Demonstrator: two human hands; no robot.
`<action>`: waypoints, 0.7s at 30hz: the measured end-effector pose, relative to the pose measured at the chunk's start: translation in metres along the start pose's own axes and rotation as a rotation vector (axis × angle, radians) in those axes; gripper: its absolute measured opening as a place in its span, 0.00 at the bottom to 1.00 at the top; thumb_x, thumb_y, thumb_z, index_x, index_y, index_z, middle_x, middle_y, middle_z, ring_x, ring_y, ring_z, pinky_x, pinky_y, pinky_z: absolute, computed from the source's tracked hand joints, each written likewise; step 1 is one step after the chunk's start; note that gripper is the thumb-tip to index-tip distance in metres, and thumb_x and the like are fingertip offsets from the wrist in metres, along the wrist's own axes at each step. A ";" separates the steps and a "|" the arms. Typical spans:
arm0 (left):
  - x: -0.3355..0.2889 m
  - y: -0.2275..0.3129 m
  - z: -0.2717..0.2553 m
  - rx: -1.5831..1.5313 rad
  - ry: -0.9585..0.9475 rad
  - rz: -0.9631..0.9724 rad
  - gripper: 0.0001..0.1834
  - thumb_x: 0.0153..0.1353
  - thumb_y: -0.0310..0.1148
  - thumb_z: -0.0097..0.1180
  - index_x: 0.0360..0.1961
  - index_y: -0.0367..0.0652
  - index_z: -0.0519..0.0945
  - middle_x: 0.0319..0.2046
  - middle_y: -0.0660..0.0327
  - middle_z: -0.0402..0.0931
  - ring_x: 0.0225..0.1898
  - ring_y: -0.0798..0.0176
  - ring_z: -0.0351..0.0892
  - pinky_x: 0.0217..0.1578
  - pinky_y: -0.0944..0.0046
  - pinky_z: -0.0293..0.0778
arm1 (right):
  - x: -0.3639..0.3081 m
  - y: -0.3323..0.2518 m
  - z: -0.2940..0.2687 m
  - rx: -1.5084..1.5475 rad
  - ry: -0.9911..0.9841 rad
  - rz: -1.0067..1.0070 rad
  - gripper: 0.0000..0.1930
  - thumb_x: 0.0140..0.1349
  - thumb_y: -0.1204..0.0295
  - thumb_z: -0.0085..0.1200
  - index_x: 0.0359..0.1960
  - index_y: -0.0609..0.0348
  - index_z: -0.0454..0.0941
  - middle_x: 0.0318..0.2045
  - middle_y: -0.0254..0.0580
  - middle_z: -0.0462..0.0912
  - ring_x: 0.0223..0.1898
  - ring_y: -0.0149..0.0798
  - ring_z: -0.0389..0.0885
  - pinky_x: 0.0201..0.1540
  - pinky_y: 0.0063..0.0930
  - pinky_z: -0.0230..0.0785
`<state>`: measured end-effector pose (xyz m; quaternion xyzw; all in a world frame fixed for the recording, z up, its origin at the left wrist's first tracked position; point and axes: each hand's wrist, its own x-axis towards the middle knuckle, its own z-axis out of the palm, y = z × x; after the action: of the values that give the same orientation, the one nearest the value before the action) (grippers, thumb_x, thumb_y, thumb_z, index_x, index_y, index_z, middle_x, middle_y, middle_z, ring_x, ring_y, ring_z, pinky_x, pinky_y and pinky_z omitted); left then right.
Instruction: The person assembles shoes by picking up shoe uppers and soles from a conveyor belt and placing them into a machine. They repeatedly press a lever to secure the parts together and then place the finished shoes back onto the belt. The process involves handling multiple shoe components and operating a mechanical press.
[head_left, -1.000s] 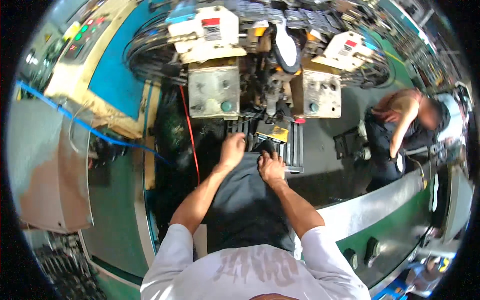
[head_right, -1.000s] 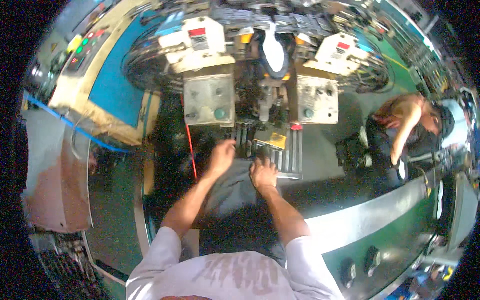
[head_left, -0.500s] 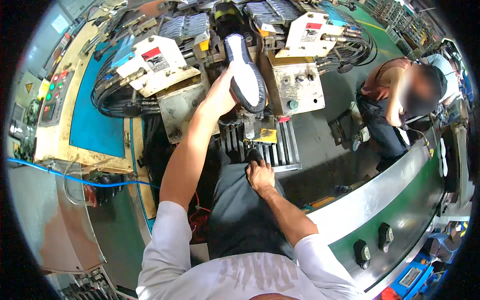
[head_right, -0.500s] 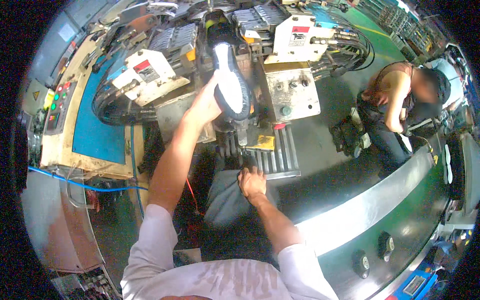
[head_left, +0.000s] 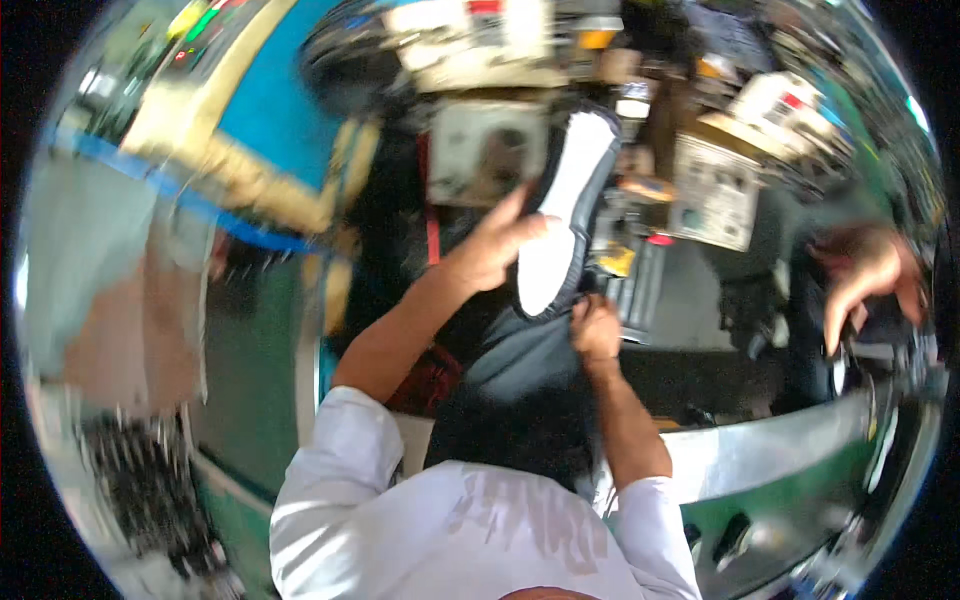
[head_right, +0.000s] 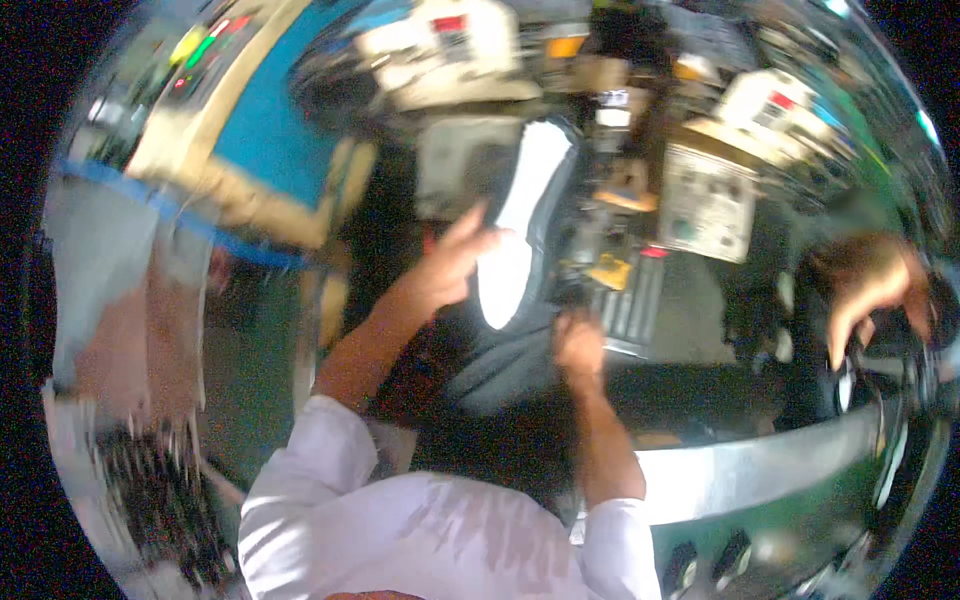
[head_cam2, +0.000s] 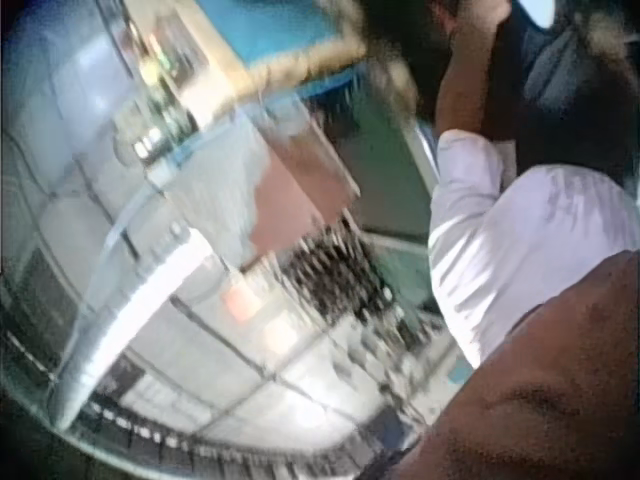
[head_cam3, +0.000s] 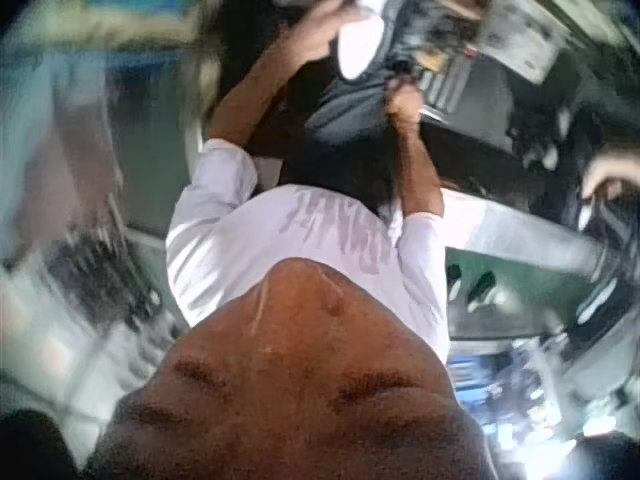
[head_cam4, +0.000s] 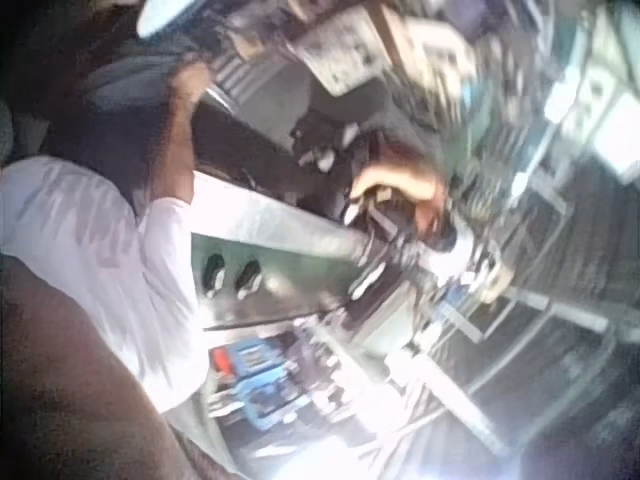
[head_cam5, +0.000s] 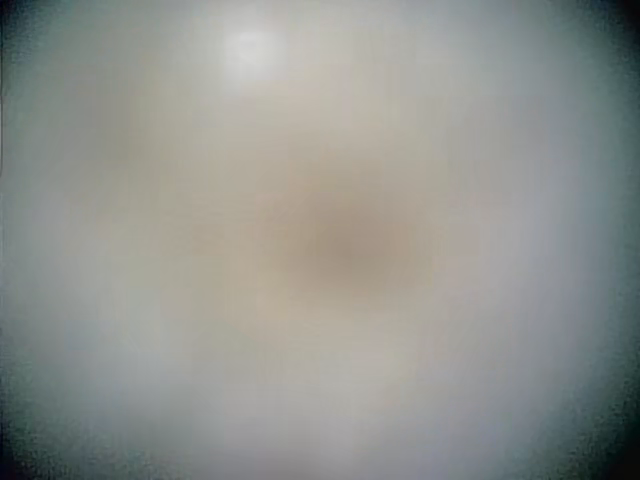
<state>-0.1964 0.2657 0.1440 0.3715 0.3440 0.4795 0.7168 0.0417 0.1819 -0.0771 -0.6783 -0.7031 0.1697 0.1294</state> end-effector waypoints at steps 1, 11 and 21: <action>-0.030 -0.008 -0.022 0.042 0.029 -0.031 0.43 0.69 0.41 0.70 0.78 0.39 0.63 0.59 0.59 0.79 0.58 0.63 0.79 0.60 0.59 0.77 | -0.001 -0.012 -0.014 0.056 0.041 -0.018 0.18 0.75 0.59 0.51 0.47 0.65 0.83 0.40 0.62 0.86 0.45 0.66 0.86 0.50 0.63 0.77; -0.308 -0.007 -0.268 0.849 0.865 -0.394 0.52 0.62 0.43 0.74 0.82 0.39 0.60 0.72 0.42 0.72 0.72 0.48 0.73 0.72 0.51 0.67 | -0.005 -0.037 -0.018 0.043 0.002 0.030 0.20 0.75 0.59 0.52 0.62 0.55 0.82 0.58 0.59 0.83 0.58 0.65 0.82 0.61 0.56 0.76; -0.444 -0.071 -0.455 2.032 1.129 -0.958 0.56 0.72 0.31 0.59 0.86 0.82 0.34 0.82 0.26 0.37 0.70 0.22 0.70 0.62 0.32 0.77 | -0.007 -0.042 -0.010 0.020 0.078 -0.104 0.18 0.75 0.62 0.51 0.57 0.60 0.82 0.54 0.62 0.84 0.55 0.68 0.81 0.58 0.58 0.75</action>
<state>-0.6866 -0.0792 -0.0784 0.3360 0.9156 -0.2176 -0.0375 0.0078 0.1744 -0.0506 -0.6454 -0.7302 0.1434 0.1722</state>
